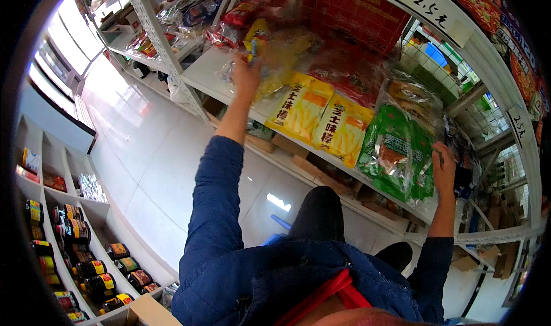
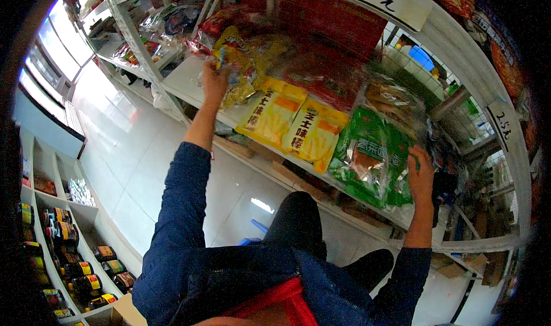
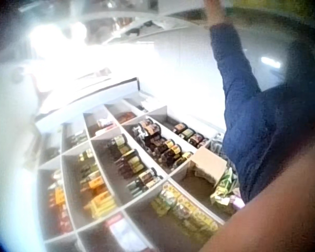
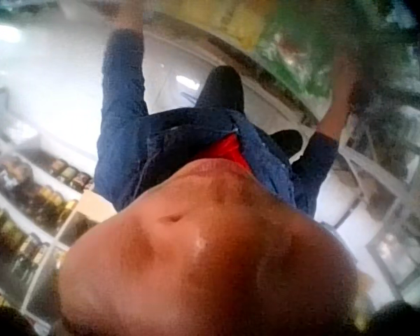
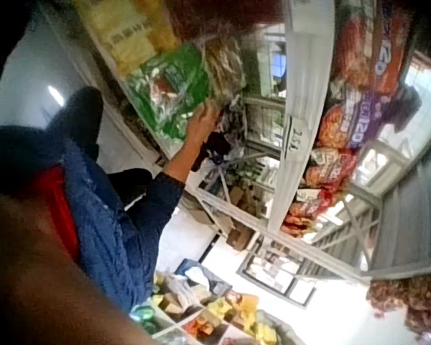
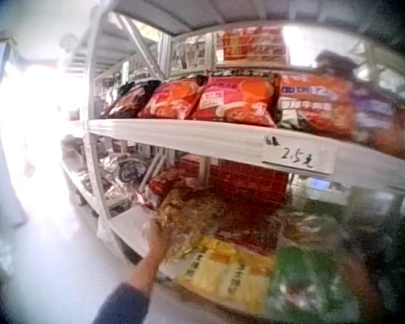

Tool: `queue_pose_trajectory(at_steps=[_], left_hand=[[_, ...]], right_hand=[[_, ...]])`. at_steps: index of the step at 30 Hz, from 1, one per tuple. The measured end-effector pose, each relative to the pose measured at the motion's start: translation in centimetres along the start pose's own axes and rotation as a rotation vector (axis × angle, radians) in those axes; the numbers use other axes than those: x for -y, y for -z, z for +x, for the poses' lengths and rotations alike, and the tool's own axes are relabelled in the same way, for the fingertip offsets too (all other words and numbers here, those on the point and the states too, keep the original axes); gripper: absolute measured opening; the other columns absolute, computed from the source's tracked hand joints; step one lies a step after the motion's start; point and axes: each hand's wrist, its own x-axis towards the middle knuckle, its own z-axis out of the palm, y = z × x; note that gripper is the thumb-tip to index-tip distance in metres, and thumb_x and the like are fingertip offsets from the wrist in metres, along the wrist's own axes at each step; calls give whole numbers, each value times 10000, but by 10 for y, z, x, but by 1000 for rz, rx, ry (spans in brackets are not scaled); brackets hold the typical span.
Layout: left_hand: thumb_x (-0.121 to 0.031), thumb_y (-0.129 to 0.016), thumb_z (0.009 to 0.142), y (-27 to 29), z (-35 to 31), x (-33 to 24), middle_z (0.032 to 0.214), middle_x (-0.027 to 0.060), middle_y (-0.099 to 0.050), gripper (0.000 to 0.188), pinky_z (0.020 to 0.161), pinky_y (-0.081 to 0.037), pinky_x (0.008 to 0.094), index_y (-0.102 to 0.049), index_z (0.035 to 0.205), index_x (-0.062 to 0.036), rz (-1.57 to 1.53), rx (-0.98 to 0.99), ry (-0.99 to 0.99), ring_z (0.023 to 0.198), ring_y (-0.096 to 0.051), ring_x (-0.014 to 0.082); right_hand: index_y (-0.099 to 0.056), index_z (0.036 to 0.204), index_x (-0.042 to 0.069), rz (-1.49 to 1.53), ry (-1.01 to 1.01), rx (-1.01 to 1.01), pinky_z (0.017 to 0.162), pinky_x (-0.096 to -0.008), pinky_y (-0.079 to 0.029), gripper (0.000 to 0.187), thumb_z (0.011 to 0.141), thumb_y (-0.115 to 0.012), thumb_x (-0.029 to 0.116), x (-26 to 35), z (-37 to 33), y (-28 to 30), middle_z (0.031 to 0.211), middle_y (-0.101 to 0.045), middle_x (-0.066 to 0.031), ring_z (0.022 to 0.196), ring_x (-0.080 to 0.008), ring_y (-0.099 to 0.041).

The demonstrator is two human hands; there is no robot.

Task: The person organizes packaged food items on a store shelf, picking up and rearranging bags of snacks and noodles. They then move a blue plastic stool and handle a tray of white cylindrical items, placing them on a lower shelf.

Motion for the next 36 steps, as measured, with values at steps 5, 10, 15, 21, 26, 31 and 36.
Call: queue_pose_trajectory(at_steps=[5, 10, 15, 21, 26, 31, 36], left_hand=[[-167, -665, 751, -69, -94, -35, 905, 204, -539, 393, 731, -424, 417, -428, 1029, -24, -228, 300, 164, 843, -537, 333], [-246, -631, 791, -75, -148, -50, 997, 228, -539, 464, 764, -430, 435, -428, 1136, -12, -94, 748, 132, 893, -534, 373], [-289, -640, 764, -37, -79, -31, 1151, 215, -507, 479, 922, -369, 435, -487, 1155, -59, 239, 433, -455, 1109, -448, 373], [-473, -681, 693, 23, -34, 40, 1359, 268, -254, 784, 993, -223, 570, -342, 1334, -176, 880, 300, -117, 1245, -238, 462], [-439, -764, 627, 11, -28, 92, 1344, 336, -225, 1006, 1007, -259, 481, -218, 1337, 19, 293, 73, 184, 1251, -252, 432], [-263, -792, 630, -2, -31, 69, 1118, 277, -500, 962, 898, -394, 343, -203, 1242, 189, -111, 30, 480, 1040, -512, 352], [-183, -775, 646, 12, -18, 117, 1019, 203, -553, 685, 781, -447, 342, -357, 1117, 88, -97, 86, 471, 914, -563, 293]], right_hand=[[-541, 1159, 102, 202, 107, 92, 963, -422, -369, 305, 919, -463, 272, 27, 14, -38, 1295, -431, -117, 1154, -303, -449], [-537, 1159, 92, 45, 279, 216, 955, -416, -379, 291, 907, -480, 226, 70, 23, -71, 1303, -419, -113, 1173, -309, -428], [-532, 1162, 89, 100, 154, 283, 972, -420, -361, 292, 902, -495, 216, 64, 15, -73, 1311, -412, -116, 1195, -317, -408], [-529, 1170, 92, 133, 119, 310, 987, -411, -338, 294, 903, -491, 210, 56, 13, -69, 1323, -407, -106, 1208, -298, -403], [-520, 1179, 81, 47, 306, 318, 997, -418, -327, 324, 895, -503, 236, 86, 43, -83, 1313, -410, -129, 1215, -312, -385], [-470, 1254, 111, -113, 560, 293, 1055, -465, -184, 465, 867, -514, 365, 172, 83, -147, 1380, -320, -134, 1300, -318, -227], [-210, 1405, 193, -338, 749, 387, 1055, -580, -57, 689, 848, -442, 525, 243, 90, -237, 1459, -163, -123, 1342, -346, -113]])
